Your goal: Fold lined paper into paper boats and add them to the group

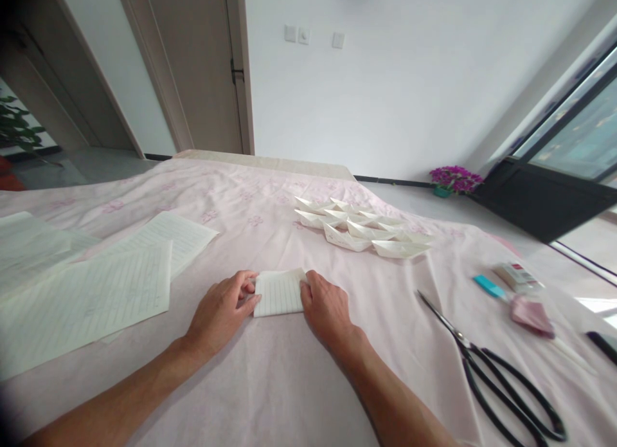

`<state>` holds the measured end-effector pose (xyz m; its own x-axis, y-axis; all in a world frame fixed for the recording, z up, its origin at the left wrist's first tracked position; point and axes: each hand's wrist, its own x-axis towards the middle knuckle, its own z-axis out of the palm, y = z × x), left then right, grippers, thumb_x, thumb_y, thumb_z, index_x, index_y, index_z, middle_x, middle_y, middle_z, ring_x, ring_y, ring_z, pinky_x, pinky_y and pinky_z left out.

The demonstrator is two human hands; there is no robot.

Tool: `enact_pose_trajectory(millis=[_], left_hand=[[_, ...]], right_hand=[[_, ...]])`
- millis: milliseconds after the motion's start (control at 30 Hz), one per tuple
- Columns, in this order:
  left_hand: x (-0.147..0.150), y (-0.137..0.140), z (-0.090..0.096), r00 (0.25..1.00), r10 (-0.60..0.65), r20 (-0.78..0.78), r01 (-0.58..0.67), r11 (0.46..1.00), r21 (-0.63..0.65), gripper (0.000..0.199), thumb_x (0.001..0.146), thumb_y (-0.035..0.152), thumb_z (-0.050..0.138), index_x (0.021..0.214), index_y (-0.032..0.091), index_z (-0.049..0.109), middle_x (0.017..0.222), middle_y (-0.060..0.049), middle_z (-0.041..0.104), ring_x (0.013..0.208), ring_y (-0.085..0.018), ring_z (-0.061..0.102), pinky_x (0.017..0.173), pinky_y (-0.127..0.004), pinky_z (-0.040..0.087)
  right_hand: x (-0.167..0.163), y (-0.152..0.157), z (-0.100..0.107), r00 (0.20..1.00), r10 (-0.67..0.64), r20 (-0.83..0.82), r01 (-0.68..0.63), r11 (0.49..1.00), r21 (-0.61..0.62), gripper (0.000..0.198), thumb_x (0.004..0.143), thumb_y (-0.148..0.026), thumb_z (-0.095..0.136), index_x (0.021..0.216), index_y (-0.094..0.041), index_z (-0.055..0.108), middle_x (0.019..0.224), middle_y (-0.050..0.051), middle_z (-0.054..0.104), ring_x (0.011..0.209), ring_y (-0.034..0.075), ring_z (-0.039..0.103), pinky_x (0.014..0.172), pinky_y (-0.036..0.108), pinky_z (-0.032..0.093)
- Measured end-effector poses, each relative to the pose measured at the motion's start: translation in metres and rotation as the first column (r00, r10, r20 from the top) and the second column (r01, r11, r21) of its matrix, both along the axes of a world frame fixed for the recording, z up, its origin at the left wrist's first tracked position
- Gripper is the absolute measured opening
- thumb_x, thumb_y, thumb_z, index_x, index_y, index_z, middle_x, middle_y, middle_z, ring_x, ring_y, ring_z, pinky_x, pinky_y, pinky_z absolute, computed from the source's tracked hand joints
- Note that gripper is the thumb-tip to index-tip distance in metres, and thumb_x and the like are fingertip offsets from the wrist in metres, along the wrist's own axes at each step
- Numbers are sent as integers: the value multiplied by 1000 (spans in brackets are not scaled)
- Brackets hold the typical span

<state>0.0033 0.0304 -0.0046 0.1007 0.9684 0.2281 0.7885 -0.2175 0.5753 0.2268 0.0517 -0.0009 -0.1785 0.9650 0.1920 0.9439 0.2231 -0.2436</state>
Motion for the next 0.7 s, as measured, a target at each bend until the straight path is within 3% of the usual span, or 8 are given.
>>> enact_pose_trajectory(millis=[233,500,700], left_hand=[[-2,3,3,990,11,140,-2,998,-63,35,88,25,57,123,24,51,97,1,72,76,-14,62,73,-28,42],[0,-4,6,985,-86,150,89,996,-16,39,87,26,59,126,23,53,85,3,72,83,-16,63,83,-31,41],[4,-8,11,996,-79,33,82,991,-106,22,85,24,62,104,28,71,85,1,73,85,-18,64,80,-30,42]], right_hand=[[2,1,-1,1000,-30,-3,30,998,-48,19,99,-28,37,84,-21,44,71,0,64,60,13,54,56,28,16],[2,1,-1,996,-66,55,69,995,-66,16,99,-28,38,87,-21,46,68,0,64,56,13,54,56,29,13],[1,-1,0,995,-60,79,64,997,-49,15,98,-27,38,88,-20,47,69,1,65,57,13,53,56,30,12]])
